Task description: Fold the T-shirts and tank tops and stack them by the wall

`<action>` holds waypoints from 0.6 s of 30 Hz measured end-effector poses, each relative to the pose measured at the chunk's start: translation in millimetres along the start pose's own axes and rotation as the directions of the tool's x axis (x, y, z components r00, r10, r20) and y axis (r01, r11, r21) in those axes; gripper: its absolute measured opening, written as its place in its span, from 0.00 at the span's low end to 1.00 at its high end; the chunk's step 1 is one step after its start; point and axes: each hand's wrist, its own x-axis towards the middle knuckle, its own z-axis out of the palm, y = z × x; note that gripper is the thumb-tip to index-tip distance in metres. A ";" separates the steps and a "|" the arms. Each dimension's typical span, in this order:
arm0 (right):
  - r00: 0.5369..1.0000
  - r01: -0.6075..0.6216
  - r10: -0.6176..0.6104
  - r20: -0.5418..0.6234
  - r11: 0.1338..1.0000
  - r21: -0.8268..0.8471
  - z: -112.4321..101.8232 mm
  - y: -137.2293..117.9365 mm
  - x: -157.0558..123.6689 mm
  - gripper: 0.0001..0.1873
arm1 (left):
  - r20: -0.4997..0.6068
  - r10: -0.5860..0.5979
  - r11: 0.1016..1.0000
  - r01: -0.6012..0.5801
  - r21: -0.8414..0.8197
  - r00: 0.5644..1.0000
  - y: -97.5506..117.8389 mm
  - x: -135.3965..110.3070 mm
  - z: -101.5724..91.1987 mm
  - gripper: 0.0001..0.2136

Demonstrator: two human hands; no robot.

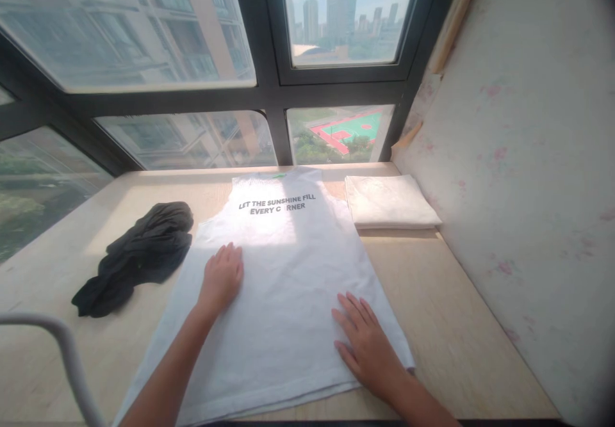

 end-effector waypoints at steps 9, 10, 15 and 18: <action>0.958 -0.095 0.124 -0.257 0.988 0.121 -15.0 56.6 -101.1 0.20 | -0.039 0.582 0.783 -0.574 -0.240 0.812 175.0 -153.0 -3.1 0.28; 0.943 -0.131 0.163 -0.290 0.983 0.125 -14.7 58.3 -105.8 0.19 | -0.042 0.614 0.758 -0.604 -0.246 0.788 187.6 -164.5 -1.7 0.31; 0.926 -0.204 0.243 -0.288 0.966 0.159 -13.5 54.9 -110.4 0.14 | -0.024 0.651 0.737 -0.639 -0.220 0.759 201.7 -184.4 0.2 0.39; 0.942 -0.196 0.233 -0.240 0.966 0.168 -17.3 49.8 -108.7 0.14 | -0.044 0.652 0.735 -0.646 -0.206 0.757 191.5 -186.8 -2.8 0.38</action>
